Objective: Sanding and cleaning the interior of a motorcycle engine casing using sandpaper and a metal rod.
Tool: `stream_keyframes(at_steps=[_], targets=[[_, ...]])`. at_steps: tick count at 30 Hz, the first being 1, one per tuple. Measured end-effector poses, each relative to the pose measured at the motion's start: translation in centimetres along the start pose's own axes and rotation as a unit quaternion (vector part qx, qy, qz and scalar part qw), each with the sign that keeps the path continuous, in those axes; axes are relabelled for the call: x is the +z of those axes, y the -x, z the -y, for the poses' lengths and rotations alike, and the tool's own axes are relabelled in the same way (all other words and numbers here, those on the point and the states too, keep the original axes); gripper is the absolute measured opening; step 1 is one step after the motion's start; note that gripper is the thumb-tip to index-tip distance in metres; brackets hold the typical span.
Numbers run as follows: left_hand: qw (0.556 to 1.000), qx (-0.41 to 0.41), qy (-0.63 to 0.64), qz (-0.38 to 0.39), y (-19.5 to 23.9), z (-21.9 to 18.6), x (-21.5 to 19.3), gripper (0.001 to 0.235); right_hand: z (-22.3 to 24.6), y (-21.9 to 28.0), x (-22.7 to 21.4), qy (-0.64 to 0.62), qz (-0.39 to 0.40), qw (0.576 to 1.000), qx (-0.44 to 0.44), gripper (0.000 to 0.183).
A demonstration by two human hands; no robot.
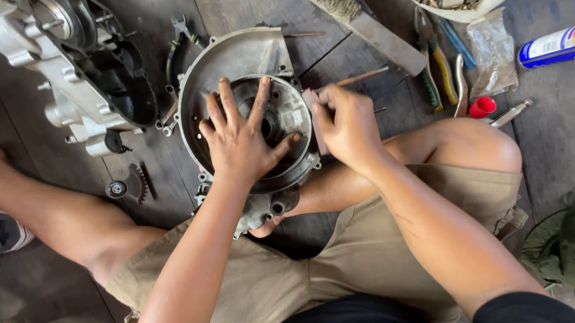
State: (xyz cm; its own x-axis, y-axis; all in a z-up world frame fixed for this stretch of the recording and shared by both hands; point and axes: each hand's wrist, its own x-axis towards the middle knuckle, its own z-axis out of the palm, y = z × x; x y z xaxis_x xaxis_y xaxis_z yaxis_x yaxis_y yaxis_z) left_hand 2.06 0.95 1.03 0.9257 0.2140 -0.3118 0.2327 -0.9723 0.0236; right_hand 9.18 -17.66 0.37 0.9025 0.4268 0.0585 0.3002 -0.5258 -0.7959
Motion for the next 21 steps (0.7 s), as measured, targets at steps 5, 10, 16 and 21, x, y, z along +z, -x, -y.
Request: stream_keyframes(at_steps=[5,10,16,21], targets=[[1.0,-0.002,0.013,0.008,0.0,0.1,-0.1,0.113,-1.4,-2.5,0.7,-0.003,0.017,1.0,-0.019,0.009],[1.0,-0.01,0.013,0.017,-0.3,0.2,-0.1,0.112,0.4,-2.5,-2.4,-0.016,0.121,0.992,0.018,0.006],[1.0,0.0,0.022,0.005,-0.1,0.2,0.1,0.115,0.0,-5.3,-0.5,0.056,0.109,0.991,-0.044,0.008],[0.999,-0.001,0.032,0.018,-0.1,0.3,0.0,0.114,2.0,-4.0,-3.4,0.045,0.192,0.98,-0.013,0.015]])
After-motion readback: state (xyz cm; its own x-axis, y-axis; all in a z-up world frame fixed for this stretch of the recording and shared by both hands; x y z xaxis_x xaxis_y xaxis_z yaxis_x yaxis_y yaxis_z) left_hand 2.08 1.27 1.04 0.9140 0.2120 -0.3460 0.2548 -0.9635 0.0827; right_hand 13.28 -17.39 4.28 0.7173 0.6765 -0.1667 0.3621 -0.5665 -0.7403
